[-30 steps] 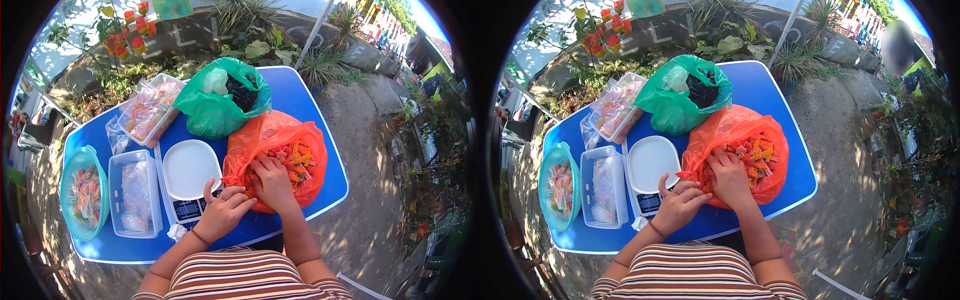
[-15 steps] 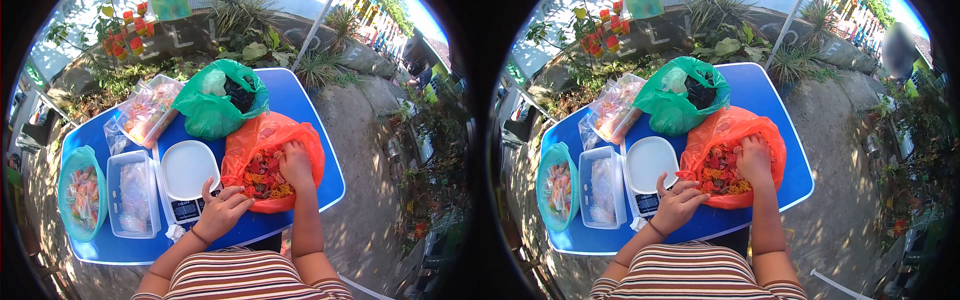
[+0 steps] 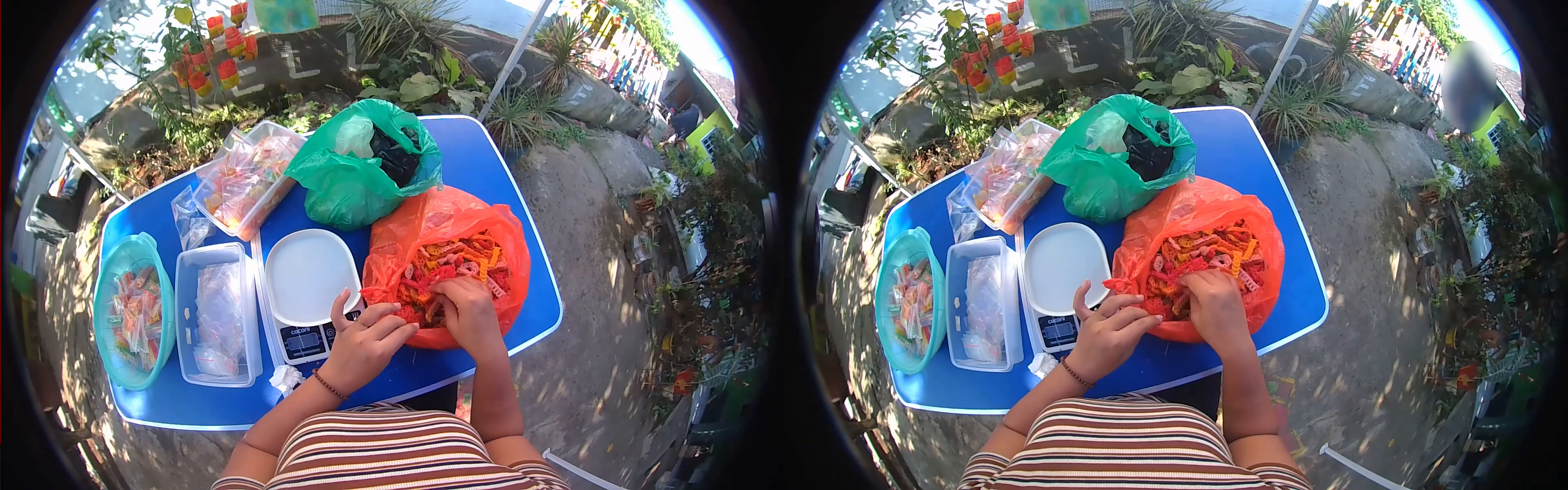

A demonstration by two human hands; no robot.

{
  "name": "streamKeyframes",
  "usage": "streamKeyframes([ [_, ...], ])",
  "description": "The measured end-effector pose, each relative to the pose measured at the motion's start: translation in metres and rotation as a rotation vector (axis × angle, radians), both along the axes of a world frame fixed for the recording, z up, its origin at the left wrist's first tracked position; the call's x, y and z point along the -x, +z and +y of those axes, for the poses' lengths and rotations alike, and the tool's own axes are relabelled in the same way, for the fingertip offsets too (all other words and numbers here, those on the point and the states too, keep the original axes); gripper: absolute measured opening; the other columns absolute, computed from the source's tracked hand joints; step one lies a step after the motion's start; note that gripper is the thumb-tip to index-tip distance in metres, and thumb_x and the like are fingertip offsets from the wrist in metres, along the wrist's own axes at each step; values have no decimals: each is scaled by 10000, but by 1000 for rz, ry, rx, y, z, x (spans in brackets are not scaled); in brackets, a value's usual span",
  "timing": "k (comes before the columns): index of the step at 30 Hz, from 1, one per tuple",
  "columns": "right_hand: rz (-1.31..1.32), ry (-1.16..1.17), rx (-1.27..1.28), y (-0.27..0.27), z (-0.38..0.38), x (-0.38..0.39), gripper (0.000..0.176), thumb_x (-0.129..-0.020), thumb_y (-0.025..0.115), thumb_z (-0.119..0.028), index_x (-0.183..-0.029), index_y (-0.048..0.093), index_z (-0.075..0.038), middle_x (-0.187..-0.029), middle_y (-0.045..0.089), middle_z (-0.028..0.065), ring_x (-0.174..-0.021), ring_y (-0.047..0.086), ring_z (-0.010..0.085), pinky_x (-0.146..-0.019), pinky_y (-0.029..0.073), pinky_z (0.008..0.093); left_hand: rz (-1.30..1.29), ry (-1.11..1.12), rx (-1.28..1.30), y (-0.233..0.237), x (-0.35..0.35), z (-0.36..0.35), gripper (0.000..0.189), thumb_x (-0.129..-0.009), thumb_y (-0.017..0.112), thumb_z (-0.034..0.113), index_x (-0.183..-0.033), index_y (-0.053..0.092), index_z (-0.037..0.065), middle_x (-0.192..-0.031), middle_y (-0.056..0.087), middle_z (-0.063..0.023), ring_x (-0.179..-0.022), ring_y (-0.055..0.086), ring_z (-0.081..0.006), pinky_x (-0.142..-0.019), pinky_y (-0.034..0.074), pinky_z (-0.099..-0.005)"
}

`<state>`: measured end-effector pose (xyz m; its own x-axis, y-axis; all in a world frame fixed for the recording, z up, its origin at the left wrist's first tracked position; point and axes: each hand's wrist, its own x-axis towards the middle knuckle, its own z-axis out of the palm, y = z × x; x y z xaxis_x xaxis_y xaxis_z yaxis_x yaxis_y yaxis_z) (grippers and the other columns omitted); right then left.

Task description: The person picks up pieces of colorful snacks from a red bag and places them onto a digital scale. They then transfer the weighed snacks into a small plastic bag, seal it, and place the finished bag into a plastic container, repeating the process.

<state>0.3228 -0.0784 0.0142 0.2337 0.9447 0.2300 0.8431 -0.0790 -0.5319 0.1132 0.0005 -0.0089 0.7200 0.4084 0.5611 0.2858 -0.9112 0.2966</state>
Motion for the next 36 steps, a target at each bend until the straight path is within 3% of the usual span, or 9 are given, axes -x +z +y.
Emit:
streamKeyframes([
  [3, 32, -22, 11, 13, -7, -5, 174, -886, 632, 7, -1037, 712, -27, -993, 730, 143, -1003, 682, 329, -960, 488, 424, -2, 1, 4, -2, 0, 0, 199, -843, 735, 138, -977, 777, 279, -927, 709, 129, -1100, 654, -93, -1205, 115, -601],
  [6, 367, -156, -109, 14, -8, -11, 125, -907, 659, 0, -1027, 689, 14, -980, 723, 168, -1001, 686, 332, -919, 520, 411, 1, 2, 19, -3, 2, -1, 201, -841, 739, 134, -982, 777, 272, -924, 706, 121, -1103, 653, -97, -1201, 120, -607],
  [9, 232, -307, -161, 24, -7, -18, 164, -897, 703, -21, -1043, 672, 46, -956, 720, 190, -946, 704, 342, -854, 554, 395, -2, 1, 22, -4, 2, -2, 210, -839, 744, 129, -997, 775, 265, -934, 704, 115, -1107, 653, -103, -1195, 125, -612],
  [15, 149, -218, 158, 19, -6, 9, 264, -842, 779, -161, -1016, 670, 6, -800, 720, 176, -769, 730, 381, -695, 576, 435, 5, -4, 27, -4, 3, -4, 228, -841, 747, 131, -1026, 770, 262, -961, 702, 114, -1117, 651, -106, -1193, 128, -612],
  [18, -180, -202, 257, 17, 3, 30, 286, -817, 793, -212, -992, 660, -30, -745, 707, 182, -751, 728, 387, -680, 574, 459, 11, -15, 26, -6, 4, -5, 228, -848, 748, 138, -1037, 768, 263, -980, 706, 113, -1120, 652, -102, -1195, 124, -611],
  [19, -163, -233, 387, 27, 8, 35, 382, -796, 827, -247, -1097, 701, -47, -861, 736, 214, -824, 730, 403, -758, 576, 467, 16, -18, 25, -6, 5, -4, 229, -853, 747, 141, -1045, 767, 264, -1000, 712, 113, -1123, 652, -101, -1196, 122, -610],
  [29, 45, -286, -57, 35, 6, 27, 223, -863, 765, -106, -1076, 791, -46, -821, 718, 167, -737, 649, 308, -722, 539, 398, -74, 58, 88, 7, 44, -1, 264, -873, 776, 199, -1130, 744, 251, -1196, 707, 93, -1175, 631, -104, -1200, 105, -590],
  [33, 183, -99, -365, 44, 31, 59, 223, -857, 779, -40, -1073, 767, 11, -827, 731, 121, -762, 668, 231, -698, 542, 329, -50, 194, 111, 12, 76, 1, 231, -844, 805, 200, -1067, 764, 244, -1159, 708, 94, -1137, 636, -113, -1174, 153, -571],
  [36, 314, 124, -216, 38, 56, 92, 217, -870, 769, -69, -1069, 738, 11, -852, 738, 146, -779, 693, 267, -709, 556, 357, -49, 356, 107, 11, 96, 2, 213, -843, 806, 207, -1052, 769, 229, -1137, 711, 89, -1125, 637, -124, -1167, 155, -562],
])
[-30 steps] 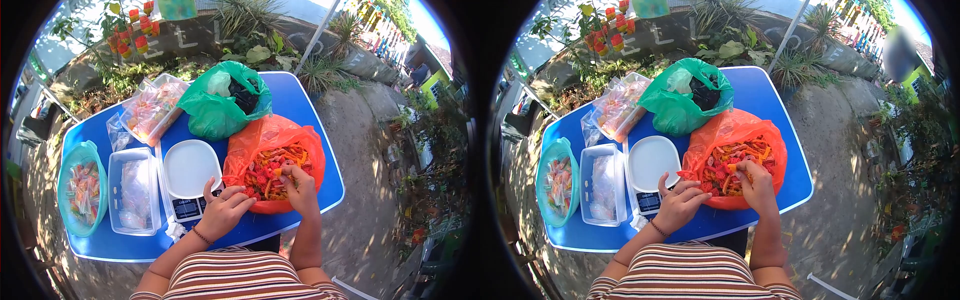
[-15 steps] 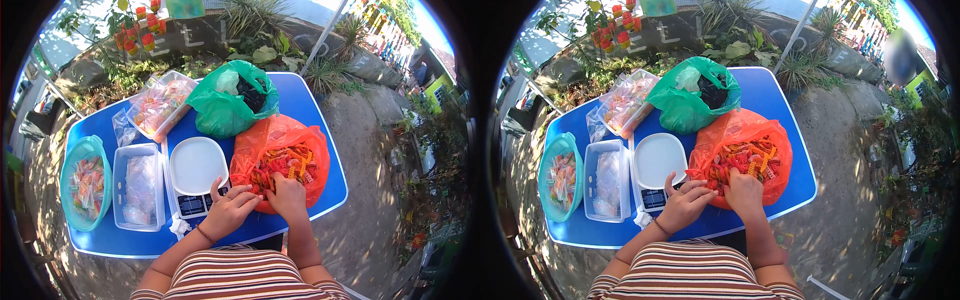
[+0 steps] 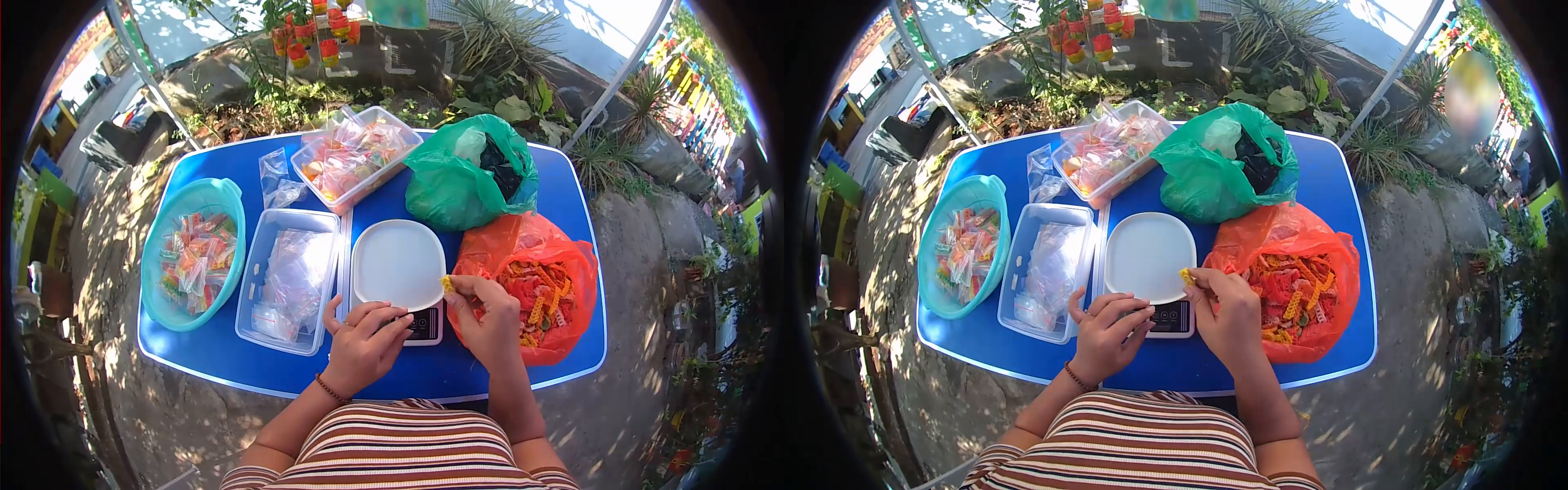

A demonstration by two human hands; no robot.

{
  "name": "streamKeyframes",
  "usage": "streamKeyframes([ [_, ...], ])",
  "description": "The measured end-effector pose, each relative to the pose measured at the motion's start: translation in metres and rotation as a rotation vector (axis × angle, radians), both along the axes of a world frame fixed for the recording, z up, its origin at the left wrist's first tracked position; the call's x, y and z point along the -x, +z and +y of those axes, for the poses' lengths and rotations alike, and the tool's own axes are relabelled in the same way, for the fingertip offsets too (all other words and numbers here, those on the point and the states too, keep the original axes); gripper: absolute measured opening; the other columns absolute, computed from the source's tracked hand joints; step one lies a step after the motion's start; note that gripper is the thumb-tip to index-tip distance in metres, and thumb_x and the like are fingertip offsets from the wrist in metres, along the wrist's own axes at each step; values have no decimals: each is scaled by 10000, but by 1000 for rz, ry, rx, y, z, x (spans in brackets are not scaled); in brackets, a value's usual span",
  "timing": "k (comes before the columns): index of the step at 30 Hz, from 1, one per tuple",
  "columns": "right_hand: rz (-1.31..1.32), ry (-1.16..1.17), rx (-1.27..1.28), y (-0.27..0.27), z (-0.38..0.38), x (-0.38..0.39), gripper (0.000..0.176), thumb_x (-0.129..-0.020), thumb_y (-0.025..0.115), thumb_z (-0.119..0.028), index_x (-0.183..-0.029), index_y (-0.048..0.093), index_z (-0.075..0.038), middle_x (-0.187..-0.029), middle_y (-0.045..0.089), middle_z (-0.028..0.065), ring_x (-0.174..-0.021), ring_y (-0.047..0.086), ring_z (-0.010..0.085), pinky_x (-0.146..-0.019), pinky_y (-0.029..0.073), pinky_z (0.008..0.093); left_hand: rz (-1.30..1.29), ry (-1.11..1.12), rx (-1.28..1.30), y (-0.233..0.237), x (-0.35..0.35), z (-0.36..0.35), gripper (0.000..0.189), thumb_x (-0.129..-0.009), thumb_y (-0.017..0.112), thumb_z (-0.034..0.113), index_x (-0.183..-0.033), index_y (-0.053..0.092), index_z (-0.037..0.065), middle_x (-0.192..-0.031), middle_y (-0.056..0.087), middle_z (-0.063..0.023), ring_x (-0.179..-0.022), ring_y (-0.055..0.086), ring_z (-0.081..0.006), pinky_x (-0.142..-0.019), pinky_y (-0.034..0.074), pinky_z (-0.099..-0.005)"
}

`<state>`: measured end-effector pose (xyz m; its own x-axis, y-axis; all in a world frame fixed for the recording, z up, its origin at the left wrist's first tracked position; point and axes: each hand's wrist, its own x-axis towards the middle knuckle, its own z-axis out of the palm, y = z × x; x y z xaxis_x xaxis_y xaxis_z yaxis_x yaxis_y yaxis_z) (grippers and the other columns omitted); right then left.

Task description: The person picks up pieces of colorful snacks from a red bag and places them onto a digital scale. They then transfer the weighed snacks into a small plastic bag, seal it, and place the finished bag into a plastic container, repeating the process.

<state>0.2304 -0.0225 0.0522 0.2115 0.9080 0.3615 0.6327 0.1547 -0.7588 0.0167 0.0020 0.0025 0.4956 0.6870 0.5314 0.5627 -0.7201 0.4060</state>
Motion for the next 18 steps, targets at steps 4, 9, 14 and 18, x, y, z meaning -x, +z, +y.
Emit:
streamKeyframes([
  [4, -53, 108, 187, -34, 41, 38, 214, -883, 752, -106, -1057, 699, 8, -897, 739, 191, -797, 705, 350, -738, 561, 432, 1, 125, 1, -2, 18, 0, 188, -844, 806, 211, -1029, 772, 202, -1114, 714, 74, -1128, 633, -134, -1159, 156, -551],
  [9, -114, 102, 83, -54, 62, 54, 242, -877, 746, -99, -1077, 689, 27, -871, 720, 204, -795, 698, 387, -749, 552, 472, 34, 108, 76, -6, 28, -2, 239, -832, 825, 198, -1065, 771, 194, -1150, 718, 59, -1164, 624, -158, -1158, 148, -557],
  [14, -64, 76, -133, -22, 27, 38, 173, -891, 715, -37, -1051, 704, 28, -836, 710, 169, -767, 685, 337, -720, 546, 430, 46, 0, 87, -13, 13, -1, 240, -846, 799, 216, -1082, 761, 206, -1179, 696, 65, -1179, 610, -145, -1149, 174, -559],
  [18, -86, -235, -197, 2, -6, -7, 113, -910, 679, 1, -1012, 729, 9, -871, 723, 138, -784, 679, 289, -709, 533, 385, 30, -153, 105, -14, -10, -1, 261, -854, 792, 229, -1112, 751, 228, -1198, 689, 67, -1195, 606, -145, -1153, 176, -564],
])
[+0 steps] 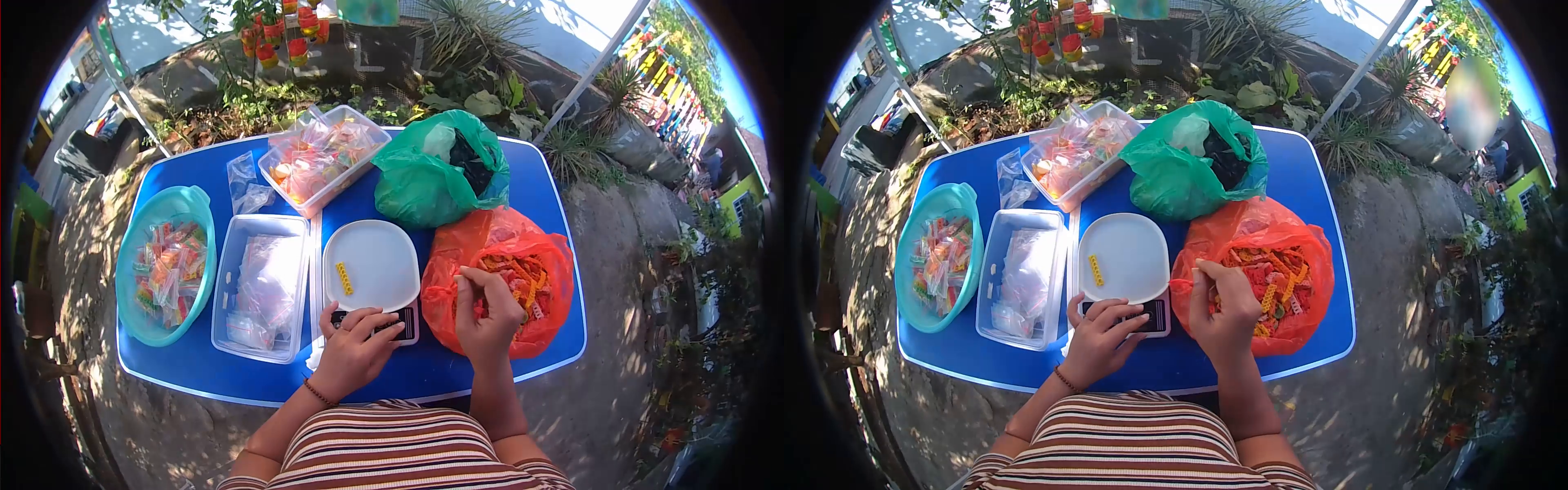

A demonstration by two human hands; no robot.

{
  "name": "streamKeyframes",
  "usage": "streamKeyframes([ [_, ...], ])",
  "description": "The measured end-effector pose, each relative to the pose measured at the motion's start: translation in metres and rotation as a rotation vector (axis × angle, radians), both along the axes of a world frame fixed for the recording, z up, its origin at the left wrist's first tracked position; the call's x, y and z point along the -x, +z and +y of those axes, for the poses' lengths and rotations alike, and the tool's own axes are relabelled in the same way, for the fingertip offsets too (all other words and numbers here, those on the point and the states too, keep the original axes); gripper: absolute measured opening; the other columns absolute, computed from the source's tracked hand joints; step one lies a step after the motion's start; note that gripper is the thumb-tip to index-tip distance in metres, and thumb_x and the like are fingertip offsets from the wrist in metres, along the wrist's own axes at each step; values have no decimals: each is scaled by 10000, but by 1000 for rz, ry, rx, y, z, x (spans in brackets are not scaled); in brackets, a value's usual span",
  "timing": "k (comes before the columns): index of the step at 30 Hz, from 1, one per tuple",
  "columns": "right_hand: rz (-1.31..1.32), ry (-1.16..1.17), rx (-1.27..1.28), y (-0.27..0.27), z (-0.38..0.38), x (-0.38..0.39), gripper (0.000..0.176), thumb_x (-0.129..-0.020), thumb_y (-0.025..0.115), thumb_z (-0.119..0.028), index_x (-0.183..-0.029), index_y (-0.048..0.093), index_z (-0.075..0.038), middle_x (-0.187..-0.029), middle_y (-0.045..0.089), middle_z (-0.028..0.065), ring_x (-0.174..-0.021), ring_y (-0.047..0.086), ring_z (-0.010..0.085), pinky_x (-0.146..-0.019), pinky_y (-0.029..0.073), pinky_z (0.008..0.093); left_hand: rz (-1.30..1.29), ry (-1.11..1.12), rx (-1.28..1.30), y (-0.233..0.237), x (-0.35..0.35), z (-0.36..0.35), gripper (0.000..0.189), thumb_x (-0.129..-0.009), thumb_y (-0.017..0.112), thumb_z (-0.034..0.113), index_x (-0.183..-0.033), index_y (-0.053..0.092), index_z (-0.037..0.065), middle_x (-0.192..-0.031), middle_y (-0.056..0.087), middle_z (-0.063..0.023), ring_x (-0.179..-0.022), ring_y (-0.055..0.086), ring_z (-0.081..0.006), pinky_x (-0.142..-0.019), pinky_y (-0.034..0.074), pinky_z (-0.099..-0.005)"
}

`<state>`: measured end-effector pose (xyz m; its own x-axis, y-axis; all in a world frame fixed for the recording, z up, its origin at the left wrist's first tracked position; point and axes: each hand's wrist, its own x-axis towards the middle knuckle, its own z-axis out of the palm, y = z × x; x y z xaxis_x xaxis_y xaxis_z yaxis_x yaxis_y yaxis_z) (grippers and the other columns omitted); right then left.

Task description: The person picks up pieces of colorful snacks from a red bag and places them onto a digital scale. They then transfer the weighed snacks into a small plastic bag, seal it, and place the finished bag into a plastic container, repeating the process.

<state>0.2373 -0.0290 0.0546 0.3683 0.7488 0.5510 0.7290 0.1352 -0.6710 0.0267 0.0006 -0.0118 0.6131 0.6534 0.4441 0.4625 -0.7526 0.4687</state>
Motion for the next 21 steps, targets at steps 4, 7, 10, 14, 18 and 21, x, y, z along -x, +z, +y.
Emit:
streamKeyframes([
  [4, -182, -130, 166, -20, -21, -60, 168, -867, 691, 0, -1027, 738, -15, -953, 743, 118, -862, 677, 296, -793, 531, 404, -8, -151, -19, -6, -27, -2, 367, -824, 826, 246, -1178, 732, 263, -1294, 661, 72, -1223, 596, -149, -1175, 163, -555],
  [7, -380, -15, 252, -29, -27, -60, 194, -838, 693, -13, -1023, 747, -34, -1037, 747, 96, -974, 660, 296, -859, 521, 422, -1, -208, -55, -6, -46, -5, 394, -818, 825, 257, -1198, 724, 281, -1341, 644, 76, -1239, 582, -151, -1180, 157, -554],
  [10, -418, 22, 297, -41, -32, -57, 172, -831, 707, -48, -995, 760, -54, -1037, 732, 77, -1012, 633, 299, -865, 517, 430, 17, -244, -66, -6, -57, -6, 409, -815, 824, 267, -1209, 717, 288, -1364, 635, 78, -1246, 575, -152, -1184, 150, -557],
  [14, -340, -17, 383, -39, -39, -61, 146, -826, 735, -89, -964, 757, -46, -945, 710, 83, -949, 624, 312, -849, 514, 438, 34, -240, -51, -8, -57, -7, 389, -821, 821, 272, -1197, 720, 285, -1363, 637, 75, -1247, 575, -156, -1184, 146, -565],
  [18, -161, -63, 285, -41, -43, -77, 167, -818, 762, -136, -941, 742, -25, -975, 694, 117, -949, 611, 330, -856, 513, 444, 45, -248, -46, -11, -56, -8, 359, -828, 818, 278, -1176, 728, 276, -1362, 638, 67, -1255, 574, -165, -1182, 142, -571],
  [21, -305, -284, 326, -50, -40, -83, 176, -820, 766, -139, -934, 729, -10, -1030, 671, 138, -975, 598, 344, -875, 511, 452, 60, -253, -32, -10, -56, -9, 352, -831, 817, 281, -1171, 729, 267, -1362, 638, 60, -1262, 573, -172, -1182, 140, -575],
])
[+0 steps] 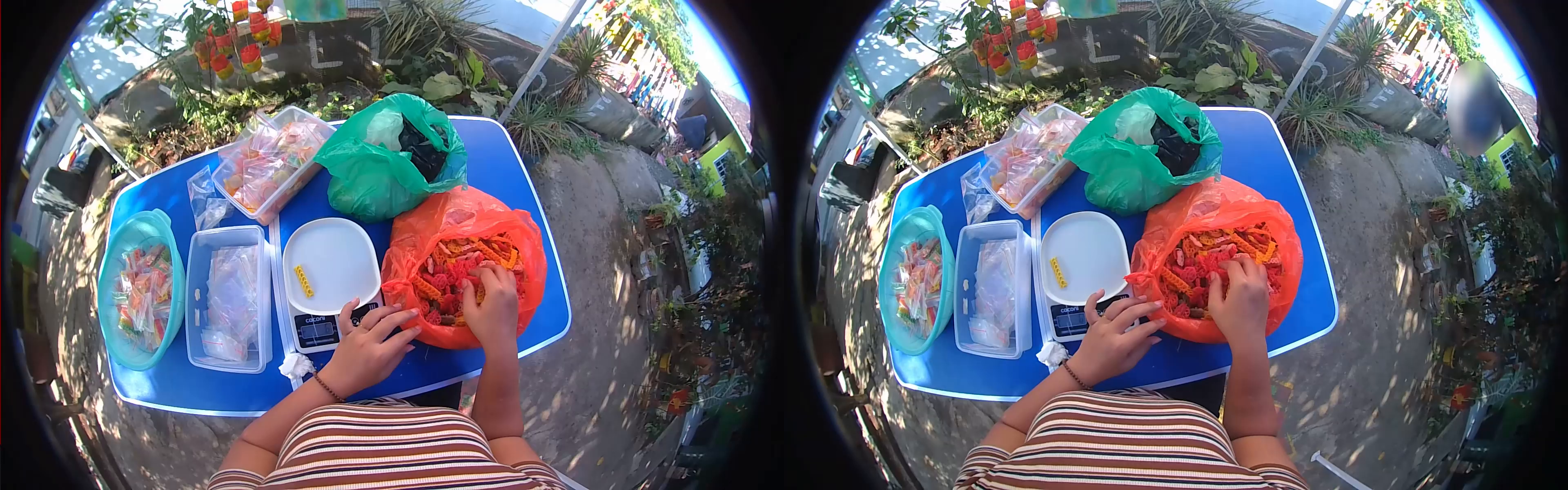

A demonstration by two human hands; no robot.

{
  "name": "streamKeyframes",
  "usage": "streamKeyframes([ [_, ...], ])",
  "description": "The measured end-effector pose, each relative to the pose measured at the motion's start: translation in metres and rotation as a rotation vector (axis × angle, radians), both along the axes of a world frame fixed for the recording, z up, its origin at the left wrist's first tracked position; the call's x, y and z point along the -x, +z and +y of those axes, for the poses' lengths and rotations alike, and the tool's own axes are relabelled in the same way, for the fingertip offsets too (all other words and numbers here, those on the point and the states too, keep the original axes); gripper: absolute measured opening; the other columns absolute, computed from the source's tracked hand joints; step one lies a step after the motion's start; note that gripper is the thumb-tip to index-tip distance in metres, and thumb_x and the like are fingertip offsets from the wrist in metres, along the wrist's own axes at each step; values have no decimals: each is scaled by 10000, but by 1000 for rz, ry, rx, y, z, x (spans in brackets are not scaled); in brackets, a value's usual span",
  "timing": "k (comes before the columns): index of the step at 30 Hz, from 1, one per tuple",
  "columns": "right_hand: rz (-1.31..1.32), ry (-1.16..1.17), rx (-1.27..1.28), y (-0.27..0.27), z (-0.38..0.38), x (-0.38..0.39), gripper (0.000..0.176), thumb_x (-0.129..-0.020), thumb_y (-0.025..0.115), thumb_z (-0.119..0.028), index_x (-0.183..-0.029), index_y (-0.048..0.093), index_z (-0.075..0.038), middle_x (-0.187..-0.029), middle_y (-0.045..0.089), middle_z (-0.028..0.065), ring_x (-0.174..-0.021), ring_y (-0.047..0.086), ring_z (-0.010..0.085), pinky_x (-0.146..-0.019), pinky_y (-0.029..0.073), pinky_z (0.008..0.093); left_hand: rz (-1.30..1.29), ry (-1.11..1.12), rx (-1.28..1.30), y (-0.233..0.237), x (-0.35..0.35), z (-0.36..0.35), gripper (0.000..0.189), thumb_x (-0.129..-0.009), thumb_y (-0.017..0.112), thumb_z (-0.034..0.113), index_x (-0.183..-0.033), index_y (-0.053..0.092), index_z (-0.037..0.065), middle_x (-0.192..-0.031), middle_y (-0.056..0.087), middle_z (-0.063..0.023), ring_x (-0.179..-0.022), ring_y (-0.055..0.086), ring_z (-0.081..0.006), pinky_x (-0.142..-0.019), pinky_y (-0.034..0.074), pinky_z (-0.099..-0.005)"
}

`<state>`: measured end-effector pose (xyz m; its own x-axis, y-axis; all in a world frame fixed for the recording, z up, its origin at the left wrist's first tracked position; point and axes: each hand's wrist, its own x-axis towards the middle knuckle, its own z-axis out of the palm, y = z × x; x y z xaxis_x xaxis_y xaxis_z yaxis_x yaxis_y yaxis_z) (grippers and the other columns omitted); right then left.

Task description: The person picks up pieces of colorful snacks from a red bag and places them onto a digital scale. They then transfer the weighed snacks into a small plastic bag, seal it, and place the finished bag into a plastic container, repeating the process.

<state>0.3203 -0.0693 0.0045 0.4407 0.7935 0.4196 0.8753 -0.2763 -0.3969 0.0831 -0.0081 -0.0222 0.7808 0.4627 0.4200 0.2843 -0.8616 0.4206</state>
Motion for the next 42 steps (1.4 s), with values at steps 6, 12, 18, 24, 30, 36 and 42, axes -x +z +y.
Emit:
streamKeyframes([
  [6, 46, -39, 108, -4, 5, 2, 182, -821, 785, -125, -948, 737, -3, -1031, 648, 133, -1018, 589, 346, -910, 505, 452, -3, 1, 20, 1, 2, -1, 357, -833, 816, 278, -1179, 730, 263, -1367, 636, 53, -1274, 567, -180, -1179, 138, -579],
  [12, 351, -27, -249, 24, 15, 17, 119, -836, 788, -106, -925, 763, -31, -905, 670, 121, -867, 632, 317, -832, 533, 431, -4, 65, 38, 2, 11, 1, 291, -857, 790, 265, -1143, 741, 243, -1369, 628, 57, -1275, 565, -165, -1173, 138, -578],
  [18, 28, 208, 49, 10, 25, 37, 122, -803, 766, -108, -896, 740, -33, -851, 685, 132, -842, 648, 338, -769, 534, 433, -23, 113, 51, 5, 21, 4, 258, -868, 781, 263, -1124, 747, 250, -1361, 634, 56, -1269, 569, -155, -1174, 132, -574],
  [24, -133, 171, 98, -1, 25, 49, 126, -786, 758, -104, -895, 751, -42, -843, 713, 121, -849, 657, 331, -790, 530, 421, -38, 147, 72, 3, 34, 4, 248, -870, 779, 260, -1116, 749, 244, -1356, 636, 56, -1264, 572, -154, -1171, 132, -571],
  [30, -10, 74, -124, 19, 11, 36, 189, -777, 782, -46, -966, 789, -43, -906, 754, 98, -849, 676, 285, -803, 539, 398, -56, 142, 74, 6, 32, 5, 242, -867, 781, 259, -1107, 752, 242, -1340, 642, 59, -1265, 571, -156, -1166, 140, -568],
  [36, 257, 458, -388, 43, 43, 89, 176, -806, 814, 4, -976, 771, 16, -890, 756, 132, -788, 709, 234, -692, 554, 333, -79, 374, -1, 16, 46, 13, 244, -831, 818, 255, -1067, 768, 216, -1322, 658, 37, -1285, 565, -187, -1163, 145, -559],
  [42, 538, 519, -3, 0, 101, 136, 180, -902, 734, -122, -956, 740, 49, -843, 704, 227, -734, 681, 374, -685, 530, 428, 7, 643, -14, 19, 76, 18, 241, -846, 801, 272, -1065, 776, 174, -1300, 667, 13, -1296, 549, -223, -1150, 149, -541],
])
